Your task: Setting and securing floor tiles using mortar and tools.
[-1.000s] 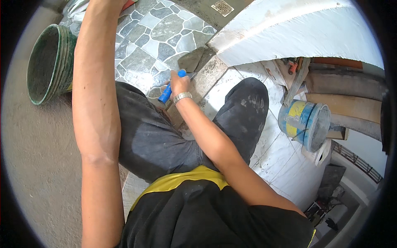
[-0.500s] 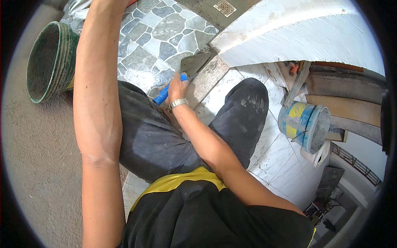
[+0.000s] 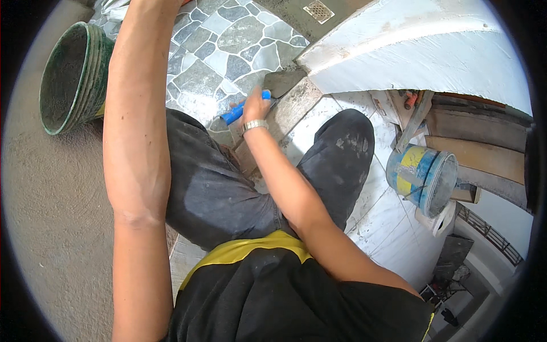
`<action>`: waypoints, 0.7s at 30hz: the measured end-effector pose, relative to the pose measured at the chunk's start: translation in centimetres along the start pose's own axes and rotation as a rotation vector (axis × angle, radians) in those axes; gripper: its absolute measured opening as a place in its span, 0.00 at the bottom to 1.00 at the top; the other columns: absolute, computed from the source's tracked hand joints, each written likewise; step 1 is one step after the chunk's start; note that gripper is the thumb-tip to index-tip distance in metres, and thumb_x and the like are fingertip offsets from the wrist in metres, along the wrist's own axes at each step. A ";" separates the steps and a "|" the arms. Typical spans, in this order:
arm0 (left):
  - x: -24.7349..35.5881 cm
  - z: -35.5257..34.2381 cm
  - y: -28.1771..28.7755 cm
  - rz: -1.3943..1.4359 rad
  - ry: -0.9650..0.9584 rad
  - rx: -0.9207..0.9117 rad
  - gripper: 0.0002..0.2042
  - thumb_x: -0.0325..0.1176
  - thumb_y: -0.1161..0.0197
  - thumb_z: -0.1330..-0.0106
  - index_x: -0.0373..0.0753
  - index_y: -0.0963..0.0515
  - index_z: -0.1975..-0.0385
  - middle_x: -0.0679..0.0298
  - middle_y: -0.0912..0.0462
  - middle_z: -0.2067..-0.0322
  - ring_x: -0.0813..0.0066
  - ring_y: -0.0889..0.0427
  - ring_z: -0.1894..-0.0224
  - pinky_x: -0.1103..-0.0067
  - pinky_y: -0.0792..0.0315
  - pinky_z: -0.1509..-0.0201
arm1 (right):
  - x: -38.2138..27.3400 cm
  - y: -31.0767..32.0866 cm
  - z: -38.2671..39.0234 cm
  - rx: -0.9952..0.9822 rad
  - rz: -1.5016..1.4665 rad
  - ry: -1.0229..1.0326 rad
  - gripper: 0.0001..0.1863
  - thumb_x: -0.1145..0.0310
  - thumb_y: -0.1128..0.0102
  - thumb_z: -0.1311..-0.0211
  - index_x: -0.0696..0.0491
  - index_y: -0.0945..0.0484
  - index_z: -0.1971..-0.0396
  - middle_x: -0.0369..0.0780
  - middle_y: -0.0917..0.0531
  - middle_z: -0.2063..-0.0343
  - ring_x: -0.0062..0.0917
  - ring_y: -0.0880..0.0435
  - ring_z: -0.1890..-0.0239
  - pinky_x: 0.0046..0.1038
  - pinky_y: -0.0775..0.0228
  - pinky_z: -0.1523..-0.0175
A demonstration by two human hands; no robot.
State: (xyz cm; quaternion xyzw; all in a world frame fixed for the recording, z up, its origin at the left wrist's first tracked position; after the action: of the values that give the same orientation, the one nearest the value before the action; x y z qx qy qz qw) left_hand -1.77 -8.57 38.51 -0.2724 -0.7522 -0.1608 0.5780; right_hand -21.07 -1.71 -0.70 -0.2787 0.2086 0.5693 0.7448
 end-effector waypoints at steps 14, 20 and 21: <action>0.2 0.1 -0.1 -0.077 0.021 0.027 0.27 0.43 0.53 0.19 0.29 0.36 0.29 0.55 0.20 0.54 0.74 0.19 0.64 0.72 0.25 0.48 | 4.7 1.3 0.3 -0.183 0.110 -0.081 0.18 0.51 0.44 0.36 0.53 0.29 0.64 0.39 0.27 0.79 0.31 0.23 0.82 0.41 0.25 0.80; 0.6 -0.3 0.0 -0.080 0.070 0.047 0.26 0.43 0.53 0.19 0.30 0.36 0.30 0.55 0.20 0.53 0.73 0.20 0.63 0.72 0.24 0.48 | 2.7 4.4 0.5 -0.038 -0.004 -0.199 0.20 0.46 0.42 0.40 0.49 0.28 0.70 0.36 0.26 0.78 0.28 0.26 0.82 0.37 0.30 0.79; 0.6 -0.1 -0.1 -0.072 0.056 0.034 0.26 0.43 0.53 0.19 0.30 0.36 0.30 0.56 0.20 0.53 0.73 0.20 0.63 0.72 0.25 0.48 | 2.5 4.3 0.7 -0.094 0.048 -0.202 0.20 0.46 0.42 0.39 0.49 0.28 0.70 0.36 0.26 0.79 0.28 0.26 0.82 0.37 0.30 0.79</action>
State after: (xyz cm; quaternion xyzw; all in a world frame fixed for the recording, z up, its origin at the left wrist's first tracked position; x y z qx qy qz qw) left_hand -1.88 -8.57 39.06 -0.2308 -0.7478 -0.1761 0.5971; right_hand -24.55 1.44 -2.47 -0.2493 0.1122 0.6213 0.7344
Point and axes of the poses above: each hand's wrist, its own z-axis away from the middle knuckle, its own y-axis out of the back of the hand, x = y × z, the point moved 6 cm from there along -z, towards the middle knuckle
